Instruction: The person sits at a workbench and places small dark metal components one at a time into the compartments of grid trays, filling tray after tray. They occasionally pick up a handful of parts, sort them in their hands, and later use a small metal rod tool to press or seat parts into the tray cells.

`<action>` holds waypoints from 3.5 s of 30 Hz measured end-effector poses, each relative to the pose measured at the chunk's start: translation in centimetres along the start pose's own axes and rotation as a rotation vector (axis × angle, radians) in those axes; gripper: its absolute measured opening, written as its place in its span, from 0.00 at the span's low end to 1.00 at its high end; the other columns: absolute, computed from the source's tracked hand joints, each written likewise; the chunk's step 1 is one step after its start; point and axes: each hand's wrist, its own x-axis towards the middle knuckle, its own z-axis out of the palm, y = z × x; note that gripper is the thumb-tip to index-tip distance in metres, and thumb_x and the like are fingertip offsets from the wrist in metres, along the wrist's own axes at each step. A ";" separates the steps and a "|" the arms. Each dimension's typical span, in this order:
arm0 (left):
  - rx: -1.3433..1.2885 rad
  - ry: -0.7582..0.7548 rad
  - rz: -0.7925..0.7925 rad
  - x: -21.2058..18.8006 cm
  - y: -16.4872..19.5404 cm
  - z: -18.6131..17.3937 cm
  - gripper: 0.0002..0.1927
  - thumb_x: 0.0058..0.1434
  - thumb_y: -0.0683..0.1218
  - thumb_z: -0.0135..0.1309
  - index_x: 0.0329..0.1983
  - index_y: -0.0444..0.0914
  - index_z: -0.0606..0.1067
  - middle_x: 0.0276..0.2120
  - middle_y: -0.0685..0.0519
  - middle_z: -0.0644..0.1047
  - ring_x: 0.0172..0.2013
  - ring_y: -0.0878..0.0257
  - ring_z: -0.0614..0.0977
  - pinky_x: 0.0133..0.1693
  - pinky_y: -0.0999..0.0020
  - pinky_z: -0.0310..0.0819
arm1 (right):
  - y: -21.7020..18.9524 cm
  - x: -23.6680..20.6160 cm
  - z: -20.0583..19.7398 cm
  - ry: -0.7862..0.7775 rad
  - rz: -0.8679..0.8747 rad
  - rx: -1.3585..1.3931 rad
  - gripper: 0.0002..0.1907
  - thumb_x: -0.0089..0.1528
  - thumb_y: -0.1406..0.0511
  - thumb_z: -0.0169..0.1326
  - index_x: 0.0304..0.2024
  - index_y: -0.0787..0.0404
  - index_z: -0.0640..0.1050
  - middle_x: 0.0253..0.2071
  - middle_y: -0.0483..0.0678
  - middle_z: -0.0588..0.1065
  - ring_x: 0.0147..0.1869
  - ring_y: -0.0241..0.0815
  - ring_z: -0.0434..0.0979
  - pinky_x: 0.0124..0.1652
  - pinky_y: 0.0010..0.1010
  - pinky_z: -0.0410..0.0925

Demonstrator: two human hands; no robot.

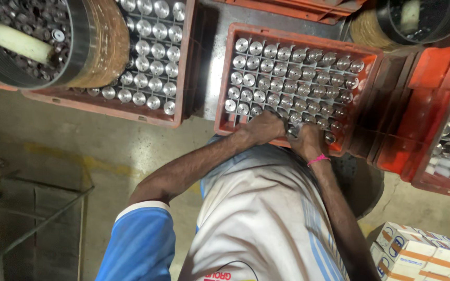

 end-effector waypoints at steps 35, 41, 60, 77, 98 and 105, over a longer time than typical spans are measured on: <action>-0.474 0.080 -0.461 -3.0 1.3 0.7 0.15 0.61 0.40 0.59 0.50 0.32 0.74 0.54 0.39 0.71 0.52 0.39 0.78 0.51 0.48 0.77 | 2.1 -4.1 -2.0 0.208 -0.029 0.463 0.06 0.64 0.68 0.61 0.40 0.65 0.79 0.38 0.53 0.77 0.35 0.45 0.79 0.37 0.34 0.72; -0.253 0.162 -0.504 -1.8 1.8 0.4 0.28 0.46 0.44 0.66 0.48 0.29 0.72 0.52 0.31 0.71 0.46 0.31 0.78 0.43 0.43 0.77 | 7.5 -4.8 -1.4 0.316 0.120 0.476 0.10 0.61 0.66 0.64 0.41 0.66 0.80 0.35 0.52 0.81 0.37 0.42 0.82 0.41 0.31 0.73; -0.066 -0.177 -0.785 -2.1 1.9 2.1 0.28 0.57 0.61 0.64 0.48 0.35 0.77 0.40 0.40 0.78 0.42 0.43 0.82 0.35 0.42 0.75 | 6.4 -2.9 -2.2 0.102 0.237 -0.018 0.27 0.53 0.55 0.70 0.46 0.67 0.81 0.38 0.64 0.80 0.42 0.63 0.82 0.43 0.49 0.74; -0.037 0.123 -0.189 2.2 4.2 3.0 0.15 0.59 0.46 0.56 0.48 0.35 0.75 0.47 0.43 0.78 0.33 0.49 0.84 0.30 0.53 0.81 | 6.1 -11.1 -4.8 0.444 0.043 0.526 0.20 0.55 0.66 0.65 0.48 0.65 0.78 0.38 0.49 0.77 0.41 0.42 0.78 0.45 0.36 0.73; -0.503 -0.331 -0.306 7.0 3.0 0.2 0.09 0.62 0.44 0.52 0.30 0.38 0.80 0.28 0.46 0.82 0.30 0.53 0.84 0.35 0.54 0.78 | 4.2 -6.3 -3.6 0.441 -0.220 0.318 0.17 0.54 0.67 0.68 0.43 0.66 0.79 0.44 0.59 0.74 0.45 0.58 0.77 0.42 0.41 0.72; -0.590 0.238 -0.035 2.8 1.3 -1.9 0.16 0.55 0.51 0.66 0.43 0.36 0.83 0.36 0.49 0.77 0.39 0.58 0.79 0.41 0.58 0.76 | 5.8 -6.5 -3.2 0.441 0.179 0.295 0.11 0.64 0.67 0.64 0.47 0.65 0.80 0.46 0.57 0.78 0.45 0.58 0.81 0.46 0.45 0.73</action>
